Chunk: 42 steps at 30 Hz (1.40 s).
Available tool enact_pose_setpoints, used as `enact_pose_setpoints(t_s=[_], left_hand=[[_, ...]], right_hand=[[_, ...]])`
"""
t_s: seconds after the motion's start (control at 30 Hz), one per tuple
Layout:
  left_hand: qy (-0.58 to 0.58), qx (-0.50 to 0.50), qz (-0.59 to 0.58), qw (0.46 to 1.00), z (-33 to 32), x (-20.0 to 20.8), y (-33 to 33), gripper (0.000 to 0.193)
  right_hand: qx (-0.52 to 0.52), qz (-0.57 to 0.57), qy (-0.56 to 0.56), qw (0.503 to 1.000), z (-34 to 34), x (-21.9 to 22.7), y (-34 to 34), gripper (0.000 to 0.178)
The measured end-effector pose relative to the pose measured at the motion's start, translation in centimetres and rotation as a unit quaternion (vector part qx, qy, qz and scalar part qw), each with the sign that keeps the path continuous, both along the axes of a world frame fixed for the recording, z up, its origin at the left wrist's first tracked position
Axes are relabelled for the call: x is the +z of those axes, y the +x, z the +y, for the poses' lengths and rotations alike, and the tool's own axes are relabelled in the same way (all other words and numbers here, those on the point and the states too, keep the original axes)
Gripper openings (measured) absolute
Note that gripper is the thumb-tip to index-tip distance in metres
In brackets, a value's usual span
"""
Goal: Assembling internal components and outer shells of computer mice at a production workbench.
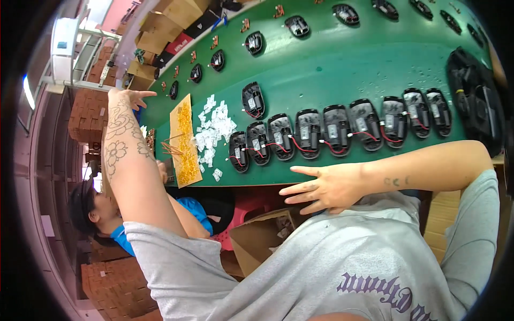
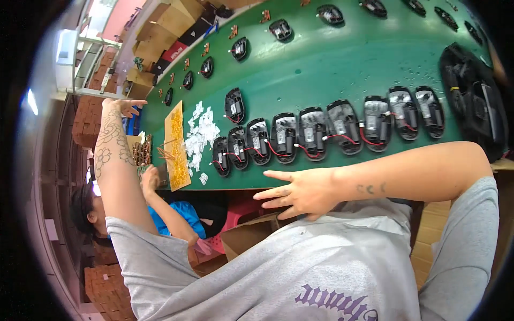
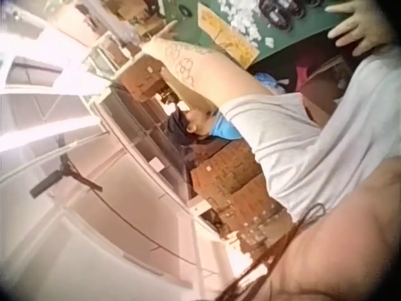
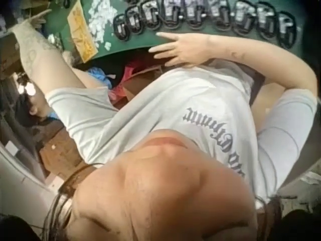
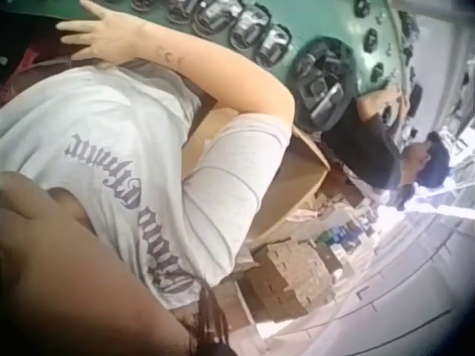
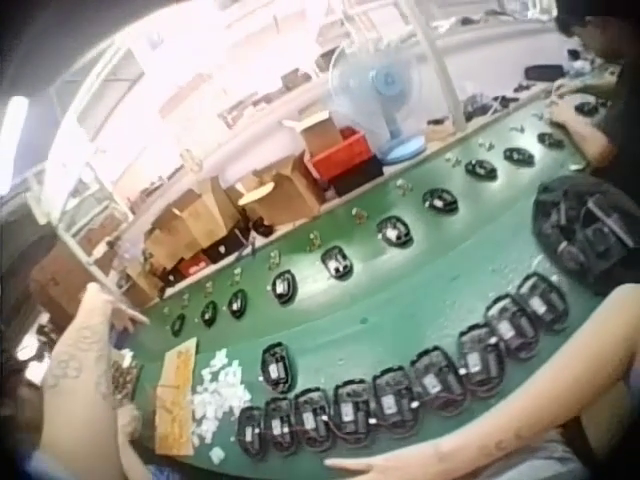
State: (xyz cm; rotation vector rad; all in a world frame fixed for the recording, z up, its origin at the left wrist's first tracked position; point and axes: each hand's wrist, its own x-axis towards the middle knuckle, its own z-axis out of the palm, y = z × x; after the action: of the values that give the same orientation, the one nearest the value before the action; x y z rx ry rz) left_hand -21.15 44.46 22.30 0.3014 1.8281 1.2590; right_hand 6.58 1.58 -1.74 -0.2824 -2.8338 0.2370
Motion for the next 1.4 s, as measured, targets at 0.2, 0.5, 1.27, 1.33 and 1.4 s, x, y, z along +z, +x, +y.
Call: enact_pose_setpoints(t_s=[0.2, 0.5, 1.27, 1.33, 1.4], left_hand=[[0.139, -0.174, 0.071, 0.972, -10.9, -3.9, 2.1, 0.098], [0.157, 0.165, -0.878, 0.422, -9.4, -21.4, 9.8, 0.107], [0.038, 0.599, -0.622, -0.502, -13.7, -22.7, 6.7, 0.088], [0.045, 0.598, -0.623, -0.503, -14.2, -22.6, 6.1, 0.088], [0.05, 0.593, -0.629, -0.5, -15.0, -21.8, 5.7, 0.089]], right_hand=[[-0.028, -0.029, 0.074, 0.996, 0.3, 5.2, 4.9, 0.067], [-0.294, -0.139, 0.284, 0.902, 1.9, 12.2, 18.2, 0.074], [-0.578, -0.044, 0.596, 0.556, -3.0, 19.2, 36.3, 0.067], [-0.807, -0.19, 0.425, 0.363, -2.7, 19.8, 34.6, 0.07], [-0.879, -0.256, 0.317, 0.247, -2.4, 19.9, 33.8, 0.071]])
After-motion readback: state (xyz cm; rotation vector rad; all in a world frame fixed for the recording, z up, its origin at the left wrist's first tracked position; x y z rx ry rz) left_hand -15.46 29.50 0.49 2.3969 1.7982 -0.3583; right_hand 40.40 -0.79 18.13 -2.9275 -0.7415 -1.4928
